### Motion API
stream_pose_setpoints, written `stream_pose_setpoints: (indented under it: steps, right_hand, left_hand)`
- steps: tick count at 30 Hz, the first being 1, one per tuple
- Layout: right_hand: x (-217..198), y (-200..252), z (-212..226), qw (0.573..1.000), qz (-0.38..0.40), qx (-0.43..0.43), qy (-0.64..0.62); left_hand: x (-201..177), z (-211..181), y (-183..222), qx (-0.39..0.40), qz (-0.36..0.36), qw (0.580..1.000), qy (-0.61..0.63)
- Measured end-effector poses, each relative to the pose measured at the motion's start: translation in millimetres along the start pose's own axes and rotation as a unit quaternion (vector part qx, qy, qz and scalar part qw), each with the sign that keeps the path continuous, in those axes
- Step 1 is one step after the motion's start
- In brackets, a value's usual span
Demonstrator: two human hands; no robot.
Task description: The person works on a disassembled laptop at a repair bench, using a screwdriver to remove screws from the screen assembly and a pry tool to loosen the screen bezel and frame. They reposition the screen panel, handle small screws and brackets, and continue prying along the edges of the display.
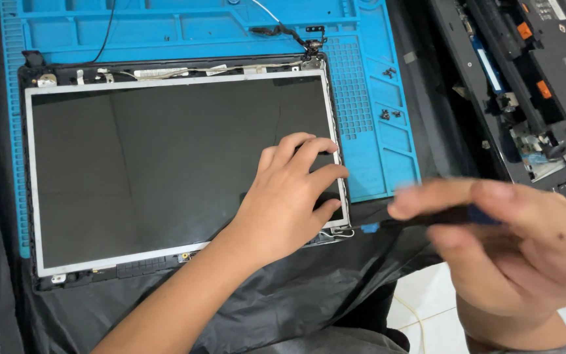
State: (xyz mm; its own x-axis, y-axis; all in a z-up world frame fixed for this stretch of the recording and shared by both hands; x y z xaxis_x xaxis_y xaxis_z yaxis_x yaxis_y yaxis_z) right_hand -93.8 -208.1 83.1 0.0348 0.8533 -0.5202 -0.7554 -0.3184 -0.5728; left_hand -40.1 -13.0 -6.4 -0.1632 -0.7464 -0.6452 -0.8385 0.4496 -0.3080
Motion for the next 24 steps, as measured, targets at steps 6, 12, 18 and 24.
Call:
stream_pose_setpoints:
  steps: [6,12,18,24]
  right_hand:
    - [-4.8,-5.2,1.7,0.994,0.062,-0.061,0.062]
    - [-32.6,1.5,-20.4,0.963,0.217,0.023,0.158]
    - [-0.8,1.7,11.3,1.000,-0.006,-0.004,0.027]
    - [1.1,8.8,15.4,0.998,-0.050,-0.021,0.021]
  left_hand:
    - [-0.2,-1.2,0.5,0.004,-0.005,1.000,0.007]
    - [0.6,-0.2,1.3,0.010,-0.004,1.000,-0.007]
    - [2.4,0.5,1.4,0.004,-0.003,1.000,-0.006]
    - [1.8,0.6,2.5,0.007,-0.004,1.000,0.004]
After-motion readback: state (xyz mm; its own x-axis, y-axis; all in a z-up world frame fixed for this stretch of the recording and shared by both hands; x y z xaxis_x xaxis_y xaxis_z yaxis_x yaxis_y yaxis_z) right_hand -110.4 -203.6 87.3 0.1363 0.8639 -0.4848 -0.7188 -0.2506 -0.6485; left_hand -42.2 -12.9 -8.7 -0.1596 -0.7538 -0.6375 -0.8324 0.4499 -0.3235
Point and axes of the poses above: each hand's wrist, its own y-axis away from the middle knuckle, its own x-axis out of the palm, z = x × y, the point moved 4 cm from there along -y, towards the middle knuckle, and after that the axes turned 3 degrees about -x, right-handed, at the moved point
